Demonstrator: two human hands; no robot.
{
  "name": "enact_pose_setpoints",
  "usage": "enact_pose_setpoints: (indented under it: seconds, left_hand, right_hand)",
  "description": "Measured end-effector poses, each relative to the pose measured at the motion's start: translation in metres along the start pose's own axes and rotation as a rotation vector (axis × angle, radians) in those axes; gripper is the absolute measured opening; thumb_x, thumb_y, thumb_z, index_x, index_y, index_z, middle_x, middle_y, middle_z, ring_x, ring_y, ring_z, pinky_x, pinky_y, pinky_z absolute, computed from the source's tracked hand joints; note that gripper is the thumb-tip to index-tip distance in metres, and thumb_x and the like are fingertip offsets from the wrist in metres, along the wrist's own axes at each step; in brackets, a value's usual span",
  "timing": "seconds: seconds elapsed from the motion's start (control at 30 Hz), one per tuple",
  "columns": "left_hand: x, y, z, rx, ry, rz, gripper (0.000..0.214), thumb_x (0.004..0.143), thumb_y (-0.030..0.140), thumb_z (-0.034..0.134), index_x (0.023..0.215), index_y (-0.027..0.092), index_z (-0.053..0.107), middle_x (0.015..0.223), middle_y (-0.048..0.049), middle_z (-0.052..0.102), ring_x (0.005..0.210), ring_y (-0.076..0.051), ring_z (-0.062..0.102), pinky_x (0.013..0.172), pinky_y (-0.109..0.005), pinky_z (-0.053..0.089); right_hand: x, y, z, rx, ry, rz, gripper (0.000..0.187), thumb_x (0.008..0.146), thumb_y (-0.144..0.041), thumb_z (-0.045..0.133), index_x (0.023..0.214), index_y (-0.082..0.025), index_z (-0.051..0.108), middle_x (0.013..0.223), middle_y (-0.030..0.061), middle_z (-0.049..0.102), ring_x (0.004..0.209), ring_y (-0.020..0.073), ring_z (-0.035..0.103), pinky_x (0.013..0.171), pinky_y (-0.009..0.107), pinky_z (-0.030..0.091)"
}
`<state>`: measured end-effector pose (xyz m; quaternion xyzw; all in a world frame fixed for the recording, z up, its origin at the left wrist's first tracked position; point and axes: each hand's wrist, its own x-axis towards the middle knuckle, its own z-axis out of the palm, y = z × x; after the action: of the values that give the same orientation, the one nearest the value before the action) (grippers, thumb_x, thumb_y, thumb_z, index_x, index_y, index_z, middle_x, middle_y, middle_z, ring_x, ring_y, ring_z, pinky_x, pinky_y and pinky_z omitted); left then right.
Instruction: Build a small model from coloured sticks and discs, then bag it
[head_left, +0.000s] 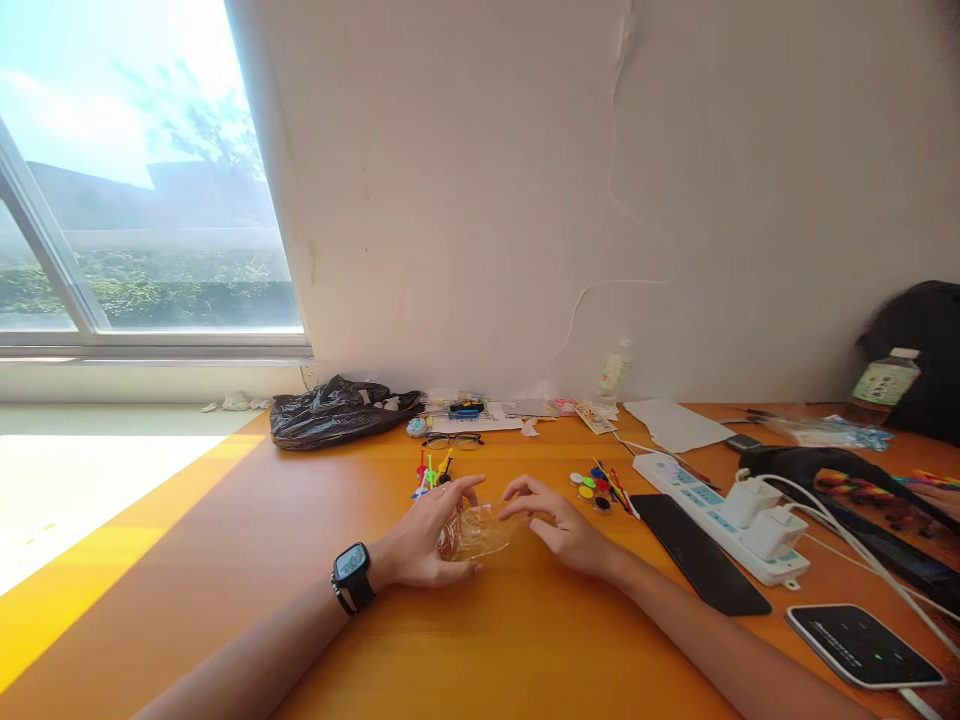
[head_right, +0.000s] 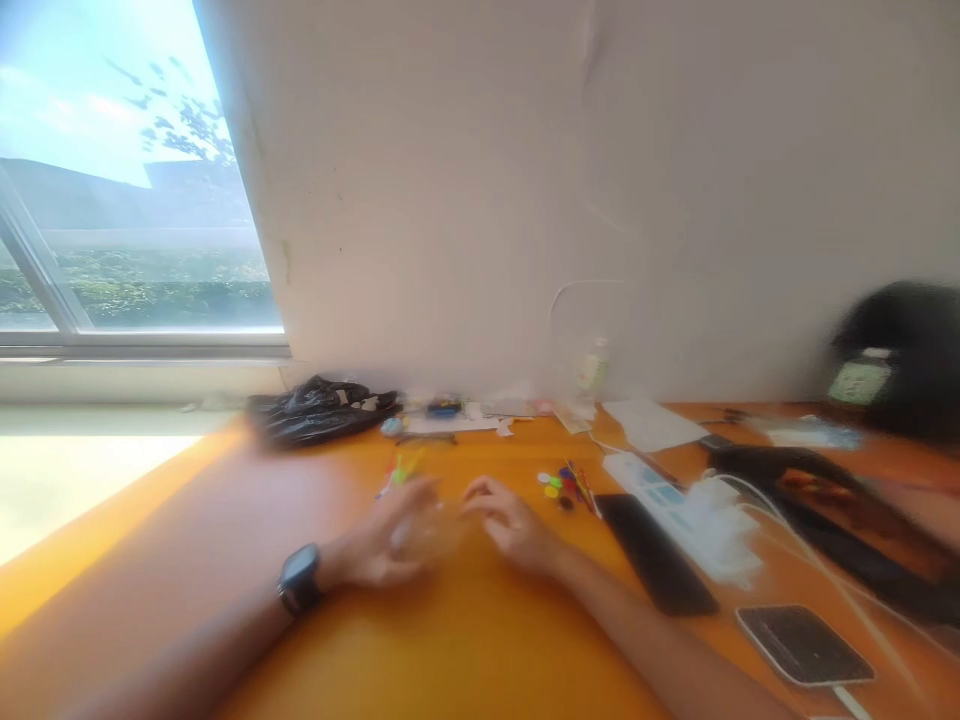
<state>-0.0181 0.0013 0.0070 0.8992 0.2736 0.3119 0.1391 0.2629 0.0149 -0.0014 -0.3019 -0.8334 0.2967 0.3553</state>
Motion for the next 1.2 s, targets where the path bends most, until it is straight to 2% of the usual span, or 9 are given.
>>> enact_pose_setpoints:
  seconds: [0.1, 0.17, 0.33, 0.47, 0.6, 0.8, 0.93, 1.1, 1.2]
  left_hand:
    - [-0.002, 0.004, 0.0, 0.001, -0.001, 0.012, 0.09, 0.079, 0.043, 0.073, 0.154, 0.024, 0.028, 0.132, -0.0137, 0.059, 0.118, -0.032, 0.058, 0.103, -0.046, 0.047]
    - [-0.003, 0.01, 0.002, -0.013, -0.002, 0.037, 0.087, 0.08, 0.044, 0.073, 0.153, 0.025, 0.031, 0.133, -0.0137, 0.058, 0.118, -0.031, 0.058, 0.105, -0.046, 0.046]
    - [-0.003, 0.025, 0.013, -0.121, -0.032, 0.108, 0.087, 0.078, 0.045, 0.073, 0.152, 0.026, 0.032, 0.135, -0.0131, 0.055, 0.12, -0.031, 0.055, 0.107, -0.045, 0.045]
    - [0.001, 0.03, 0.022, -0.148, -0.061, 0.178, 0.089, 0.074, 0.049, 0.074, 0.15, 0.024, 0.035, 0.134, -0.0148, 0.056, 0.118, -0.033, 0.056, 0.107, -0.048, 0.044]
    - [0.002, 0.03, 0.025, -0.141, -0.092, 0.208, 0.088, 0.072, 0.05, 0.074, 0.148, 0.024, 0.038, 0.133, -0.0145, 0.058, 0.117, -0.034, 0.056, 0.108, -0.05, 0.043]
    - [0.0, 0.024, 0.022, -0.152, -0.021, 0.171, 0.085, 0.075, 0.048, 0.073, 0.149, 0.024, 0.037, 0.138, -0.0156, 0.053, 0.124, -0.034, 0.053, 0.112, -0.051, 0.041]
    - [0.0, 0.018, 0.018, -0.167, 0.028, 0.085, 0.084, 0.078, 0.051, 0.074, 0.149, 0.023, 0.038, 0.141, -0.0168, 0.052, 0.127, -0.035, 0.052, 0.111, -0.051, 0.042]
    - [0.003, 0.016, 0.011, -0.216, 0.094, 0.085, 0.079, 0.083, 0.049, 0.073, 0.149, 0.023, 0.037, 0.143, -0.0165, 0.051, 0.132, -0.035, 0.05, 0.113, -0.05, 0.041]
    - [0.004, 0.017, 0.009, -0.255, 0.093, 0.085, 0.077, 0.084, 0.047, 0.073, 0.149, 0.024, 0.037, 0.145, -0.0162, 0.05, 0.134, -0.035, 0.049, 0.114, -0.05, 0.04]
  right_hand:
    - [0.004, 0.009, -0.003, 0.135, 0.184, 0.061, 0.037, 0.075, -0.009, 0.041, 0.108, -0.022, 0.054, 0.11, 0.0069, 0.059, 0.094, 0.0202, 0.057, 0.083, 0.035, 0.051]
    - [0.006, 0.017, -0.002, 0.166, 0.219, 0.121, 0.032, 0.078, -0.012, 0.04, 0.107, -0.022, 0.049, 0.107, 0.0067, 0.059, 0.089, 0.0197, 0.058, 0.079, 0.034, 0.05]
    - [0.005, 0.026, 0.016, -0.084, 0.113, 0.208, 0.028, 0.091, -0.021, 0.045, 0.118, -0.02, 0.053, 0.1, 0.0057, 0.062, 0.088, 0.0208, 0.059, 0.082, 0.036, 0.049]
    - [0.007, 0.019, 0.026, -0.338, -0.014, 0.069, 0.04, 0.09, -0.023, 0.054, 0.129, -0.02, 0.055, 0.113, 0.01, 0.064, 0.1, 0.0244, 0.059, 0.09, 0.04, 0.047]
    - [0.031, 0.021, 0.036, -0.375, -0.079, 0.03, 0.048, 0.088, -0.027, 0.061, 0.134, -0.019, 0.054, 0.116, 0.0117, 0.065, 0.101, 0.0249, 0.06, 0.091, 0.038, 0.046]
    - [0.083, 0.033, 0.058, -0.341, -0.039, 0.099, 0.02, 0.096, -0.031, 0.055, 0.112, -0.023, 0.063, 0.093, 0.001, 0.065, 0.08, 0.0178, 0.058, 0.075, 0.029, 0.043]
    - [0.083, 0.029, 0.056, -0.283, -0.044, 0.08, 0.015, 0.096, -0.028, 0.051, 0.094, -0.019, 0.062, 0.086, -0.0012, 0.062, 0.075, 0.015, 0.054, 0.068, 0.026, 0.038]
    - [0.075, 0.032, 0.048, -0.137, -0.088, 0.054, 0.014, 0.081, -0.023, 0.064, 0.093, -0.017, 0.064, 0.091, 0.0013, 0.067, 0.081, 0.017, 0.058, 0.071, 0.025, 0.042]
    - [0.08, 0.04, 0.046, -0.022, -0.1, 0.053, 0.014, 0.079, -0.026, 0.066, 0.089, -0.016, 0.065, 0.089, 0.0029, 0.068, 0.082, 0.0188, 0.06, 0.071, 0.026, 0.044]
